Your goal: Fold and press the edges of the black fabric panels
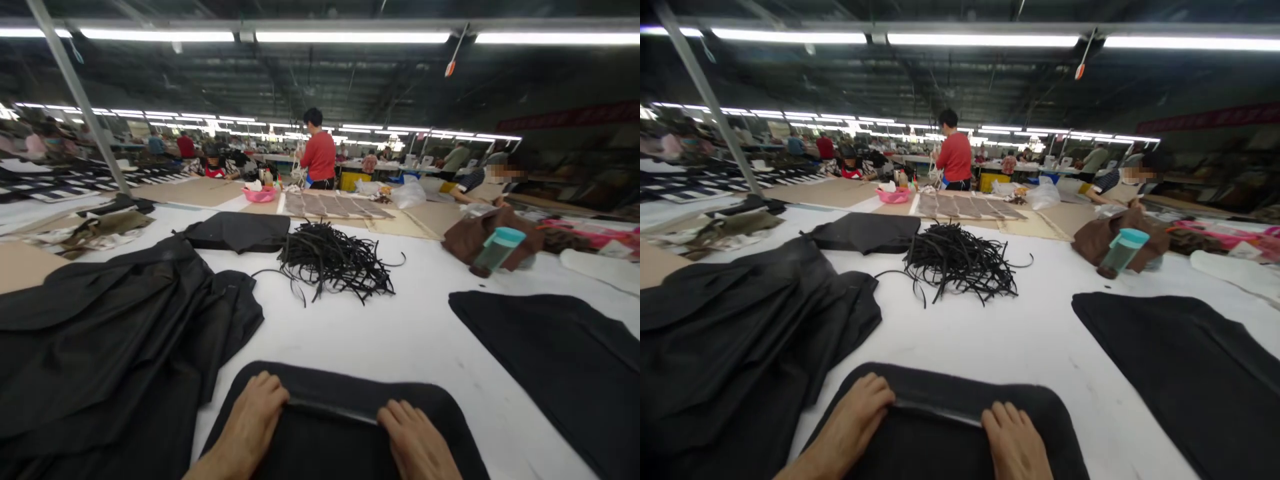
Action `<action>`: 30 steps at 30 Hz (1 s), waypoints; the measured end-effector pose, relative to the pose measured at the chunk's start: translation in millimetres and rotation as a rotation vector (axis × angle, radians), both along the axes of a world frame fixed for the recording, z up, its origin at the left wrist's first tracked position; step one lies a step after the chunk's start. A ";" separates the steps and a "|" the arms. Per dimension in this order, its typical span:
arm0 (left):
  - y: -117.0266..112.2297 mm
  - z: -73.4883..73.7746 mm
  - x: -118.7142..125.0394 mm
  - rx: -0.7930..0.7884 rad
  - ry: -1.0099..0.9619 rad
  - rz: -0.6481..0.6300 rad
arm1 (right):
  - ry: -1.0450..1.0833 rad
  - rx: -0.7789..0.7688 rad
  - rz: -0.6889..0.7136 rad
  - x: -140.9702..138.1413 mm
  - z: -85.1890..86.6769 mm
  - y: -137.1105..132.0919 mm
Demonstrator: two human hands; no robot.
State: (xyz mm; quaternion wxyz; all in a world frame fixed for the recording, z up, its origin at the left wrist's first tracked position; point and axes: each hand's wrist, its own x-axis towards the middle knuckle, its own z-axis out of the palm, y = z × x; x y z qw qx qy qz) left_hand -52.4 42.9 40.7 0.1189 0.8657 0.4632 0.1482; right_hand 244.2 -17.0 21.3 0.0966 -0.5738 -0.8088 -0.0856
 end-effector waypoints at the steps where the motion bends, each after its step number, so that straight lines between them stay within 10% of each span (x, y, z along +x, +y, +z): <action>1: -1.2 7.6 -1.4 -0.084 -0.010 0.026 | -0.001 -0.075 -0.052 -5.4 12.0 -1.9; 7: -2.0 17.8 1.6 -0.222 -0.012 0.028 | 0.048 -0.336 -0.129 -32.8 46.2 8.5; 19: -5.7 11.8 7.3 -0.217 -0.056 0.049 | 0.225 -0.381 -0.023 -73.6 35.3 13.8; 26: -5.0 19.3 6.4 -0.265 -0.336 0.290 | 0.245 -0.369 0.006 -78.1 33.0 20.0; 30: -7.3 19.8 21.2 -0.167 -0.221 -0.032 | 0.251 -0.353 0.028 -76.8 31.9 19.6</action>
